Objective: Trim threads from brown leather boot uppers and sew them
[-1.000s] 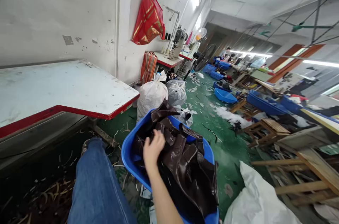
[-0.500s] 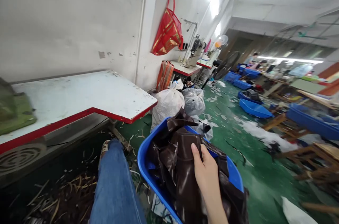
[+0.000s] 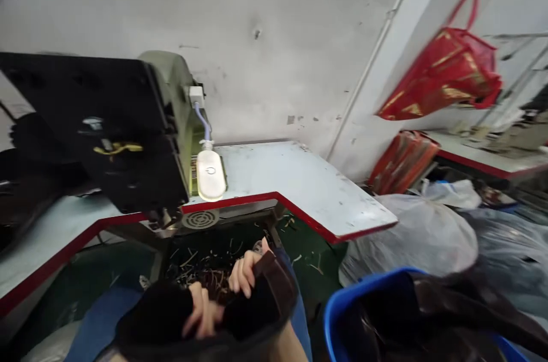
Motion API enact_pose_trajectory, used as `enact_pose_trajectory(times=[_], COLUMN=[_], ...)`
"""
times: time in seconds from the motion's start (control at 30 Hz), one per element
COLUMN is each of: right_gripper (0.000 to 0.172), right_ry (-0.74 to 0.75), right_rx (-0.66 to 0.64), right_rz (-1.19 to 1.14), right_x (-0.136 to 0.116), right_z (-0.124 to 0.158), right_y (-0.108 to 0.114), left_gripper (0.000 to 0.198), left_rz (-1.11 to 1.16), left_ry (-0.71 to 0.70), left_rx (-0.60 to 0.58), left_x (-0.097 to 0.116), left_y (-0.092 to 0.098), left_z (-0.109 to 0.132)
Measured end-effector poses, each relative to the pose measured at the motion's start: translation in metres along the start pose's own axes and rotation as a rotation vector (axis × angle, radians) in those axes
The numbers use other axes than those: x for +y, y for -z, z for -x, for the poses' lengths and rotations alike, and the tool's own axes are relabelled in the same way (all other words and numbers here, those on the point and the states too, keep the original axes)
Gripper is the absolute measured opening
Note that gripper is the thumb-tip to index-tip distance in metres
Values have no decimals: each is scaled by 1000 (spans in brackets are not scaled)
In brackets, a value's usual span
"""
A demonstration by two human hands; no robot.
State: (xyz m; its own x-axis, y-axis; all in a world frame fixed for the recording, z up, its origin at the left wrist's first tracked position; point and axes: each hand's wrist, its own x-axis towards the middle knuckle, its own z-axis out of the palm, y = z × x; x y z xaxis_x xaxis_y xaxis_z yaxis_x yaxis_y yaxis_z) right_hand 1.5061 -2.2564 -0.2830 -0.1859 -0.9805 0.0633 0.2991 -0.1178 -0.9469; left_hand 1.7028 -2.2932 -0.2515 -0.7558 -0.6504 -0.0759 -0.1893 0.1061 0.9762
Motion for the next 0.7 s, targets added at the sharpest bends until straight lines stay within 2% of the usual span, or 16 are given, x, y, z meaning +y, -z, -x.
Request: enact_pose_trajectory(times=[0.03,0.1,0.13,0.17,0.2,0.27,0.3,0.33,0.43,0.47,0.57,0.7], right_gripper=[78,58,51,51,52,33,18,9,5,6,17,32], right_ry=[25,145,215,286,357,468,505,523,428,400,410,430], right_rx=[79,232,237,175,52,-218,-263,-244,-132,-115,-95,-18], right_rz=[-26,20,117,260,430,734,832,889,923,927,954,1005], right_x=[3,0,-4,-8,-13,-17,-17,-17,-11,-10,-8,-7], right_z=[-6,-8,-6,-3,-1,3,3,2,0,-1,-1,0], right_y=[-1,-3,-6,-11,-17,-31,-38,-43,-47,-45,-37,-32], left_gripper=[36,40,42,44,45,50,53,51,25,25,37,46], left_rz=[-12,-71,-110,-143,-163,-151,-124,-99,-108,-150,-308,-388], left_ry=[18,81,117,151,176,171,144,110,23,13,13,25], left_rx=[47,167,227,282,329,388,402,404,333,310,279,209], left_x=[-3,-10,-14,-17,-19,-19,-17,-14,0,5,19,30], left_y=[4,10,13,15,17,22,26,32,54,60,73,72], left_z=[4,11,13,14,14,12,11,10,11,12,11,4])
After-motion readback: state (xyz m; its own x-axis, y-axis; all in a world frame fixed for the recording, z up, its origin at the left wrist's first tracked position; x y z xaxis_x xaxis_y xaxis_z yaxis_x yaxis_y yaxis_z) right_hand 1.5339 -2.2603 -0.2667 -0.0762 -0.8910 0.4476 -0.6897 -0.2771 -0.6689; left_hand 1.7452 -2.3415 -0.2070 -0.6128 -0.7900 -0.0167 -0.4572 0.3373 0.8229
